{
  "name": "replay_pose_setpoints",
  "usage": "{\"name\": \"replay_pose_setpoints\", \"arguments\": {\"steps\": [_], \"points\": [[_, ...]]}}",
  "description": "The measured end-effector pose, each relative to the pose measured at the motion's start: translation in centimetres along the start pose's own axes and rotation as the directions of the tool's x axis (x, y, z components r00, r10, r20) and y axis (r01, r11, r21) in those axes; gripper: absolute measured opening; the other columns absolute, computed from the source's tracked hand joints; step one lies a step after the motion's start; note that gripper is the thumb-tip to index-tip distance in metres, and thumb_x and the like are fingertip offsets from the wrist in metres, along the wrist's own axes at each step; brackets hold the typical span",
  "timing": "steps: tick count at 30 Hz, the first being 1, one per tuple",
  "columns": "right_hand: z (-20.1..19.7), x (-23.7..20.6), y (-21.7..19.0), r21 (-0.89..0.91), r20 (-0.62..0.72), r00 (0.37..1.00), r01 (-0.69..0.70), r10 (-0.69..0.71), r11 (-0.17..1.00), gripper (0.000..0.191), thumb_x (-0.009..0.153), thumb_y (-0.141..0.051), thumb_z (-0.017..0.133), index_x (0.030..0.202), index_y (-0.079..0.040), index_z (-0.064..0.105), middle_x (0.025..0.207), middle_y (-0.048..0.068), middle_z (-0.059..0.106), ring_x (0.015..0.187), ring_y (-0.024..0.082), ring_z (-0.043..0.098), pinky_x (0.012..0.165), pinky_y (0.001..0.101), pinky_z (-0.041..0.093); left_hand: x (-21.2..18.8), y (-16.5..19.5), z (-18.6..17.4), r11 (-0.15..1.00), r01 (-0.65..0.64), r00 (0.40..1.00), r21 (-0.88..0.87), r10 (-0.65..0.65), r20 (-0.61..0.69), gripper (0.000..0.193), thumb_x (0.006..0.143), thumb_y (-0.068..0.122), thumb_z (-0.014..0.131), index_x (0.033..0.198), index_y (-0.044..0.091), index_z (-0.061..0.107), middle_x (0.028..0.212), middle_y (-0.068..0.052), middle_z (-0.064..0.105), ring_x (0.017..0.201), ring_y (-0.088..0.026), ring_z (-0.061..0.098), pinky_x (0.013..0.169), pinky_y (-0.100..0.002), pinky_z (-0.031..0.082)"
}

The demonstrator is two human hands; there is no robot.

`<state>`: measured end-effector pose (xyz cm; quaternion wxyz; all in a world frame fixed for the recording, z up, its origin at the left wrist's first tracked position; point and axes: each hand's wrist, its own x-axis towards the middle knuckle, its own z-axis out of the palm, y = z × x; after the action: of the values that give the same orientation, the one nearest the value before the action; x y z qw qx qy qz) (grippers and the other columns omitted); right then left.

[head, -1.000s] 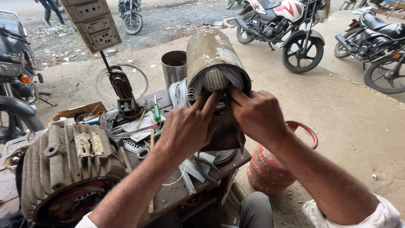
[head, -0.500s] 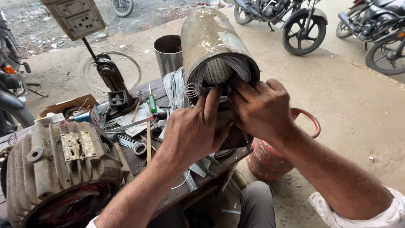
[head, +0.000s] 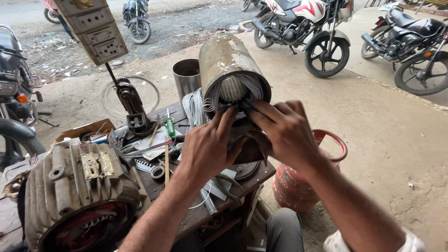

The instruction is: The person winds white insulated wire into a cylindrical metal housing using both hands. They repeatedly insert, adjust, and pack the wire, occasionally using a wooden stick to push the wire deeper. The person also removes and reinserts wire loops to compact the winding.

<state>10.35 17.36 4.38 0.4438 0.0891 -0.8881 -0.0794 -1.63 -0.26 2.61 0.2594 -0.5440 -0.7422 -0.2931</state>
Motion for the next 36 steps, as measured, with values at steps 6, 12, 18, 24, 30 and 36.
{"name": "replay_pose_setpoints", "arguments": {"steps": [6, 12, 18, 24, 30, 36], "points": [[1.3, -9.9, -2.1, 0.110, -0.211, 0.942, -0.244, 0.262, 0.964, 0.043, 0.093, -0.037, 0.076, 0.123, -0.008, 0.067, 0.123, 0.009, 0.071, 0.097, 0.019, 0.070, 0.083, 0.0370, 0.055, -4.5, 0.2, -1.2, 0.996, -0.082, 0.964, 0.029, 0.087, -0.252, 0.055, 0.097, 0.035, 0.071, 0.135, -0.002, 0.056, 0.141, -0.023, 0.062, 0.121, -0.037, 0.068, 0.103, -0.048, 0.054], [3.9, -21.2, -4.1, 0.333, 0.220, 0.707, -0.702, 0.672, 0.630, 0.028, 0.086, -0.030, 0.077, 0.107, -0.013, 0.075, 0.104, 0.005, 0.078, 0.076, 0.014, 0.072, 0.068, 0.0325, 0.059, -10.8, -0.2, -2.9, 0.991, 0.024, 0.951, -0.128, -0.063, -0.304, 0.050, 0.093, 0.028, 0.076, 0.130, 0.001, 0.058, 0.135, -0.020, 0.066, 0.122, -0.035, 0.069, 0.107, -0.045, 0.057], [5.9, -31.1, -5.1, 0.218, 0.521, 0.336, -0.941, 0.785, 0.258, 0.032, 0.075, -0.019, 0.087, 0.105, -0.007, 0.082, 0.068, 0.007, 0.074, 0.057, 0.008, 0.061, 0.057, 0.0265, 0.053, -16.5, 0.0, -1.7, 0.845, 0.352, 0.876, -0.402, -0.449, -0.177, 0.055, 0.081, 0.020, 0.079, 0.130, 0.004, 0.059, 0.128, -0.018, 0.070, 0.112, -0.030, 0.075, 0.094, -0.041, 0.060], [7.2, -33.3, -5.2, 0.127, 0.581, 0.209, -0.978, 0.787, 0.166, 0.032, 0.074, -0.023, 0.089, 0.101, -0.007, 0.083, 0.075, 0.003, 0.082, 0.056, 0.008, 0.063, 0.058, 0.0259, 0.054, -21.3, 0.5, 2.4, 0.702, 0.500, 0.757, -0.508, -0.639, -0.137, 0.067, 0.075, 0.017, 0.083, 0.134, 0.006, 0.055, 0.126, -0.018, 0.073, 0.118, -0.032, 0.071, 0.100, -0.048, 0.054], [7.6, -30.1, -6.1, 0.194, 0.597, 0.337, -0.941, 0.728, 0.277, 0.032, 0.074, -0.025, 0.087, 0.100, -0.006, 0.082, 0.079, 0.004, 0.083, 0.065, 0.009, 0.072, 0.065, 0.0265, 0.059, -24.8, -0.2, 6.3, 0.626, 0.311, 0.689, -0.715, -0.667, -0.285, 0.081, 0.082, 0.019, 0.080, 0.149, 0.010, 0.035, 0.127, -0.018, 0.068, 0.112, -0.029, 0.074, 0.096, -0.047, 0.062], [8.8, -27.5, -10.0, 0.368, 0.825, 0.429, -0.902, 0.369, 0.225, 0.033, 0.080, -0.027, 0.082, 0.105, -0.005, 0.081, 0.085, 0.007, 0.083, 0.080, 0.011, 0.076, 0.077, 0.0280, 0.059, -28.6, -1.2, 6.7, 0.495, 0.463, 0.629, -0.735, -0.768, -0.121, 0.083, 0.077, 0.017, 0.080, 0.147, 0.013, 0.036, 0.128, -0.017, 0.071, 0.101, -0.026, 0.079, 0.093, -0.046, 0.063]]}}
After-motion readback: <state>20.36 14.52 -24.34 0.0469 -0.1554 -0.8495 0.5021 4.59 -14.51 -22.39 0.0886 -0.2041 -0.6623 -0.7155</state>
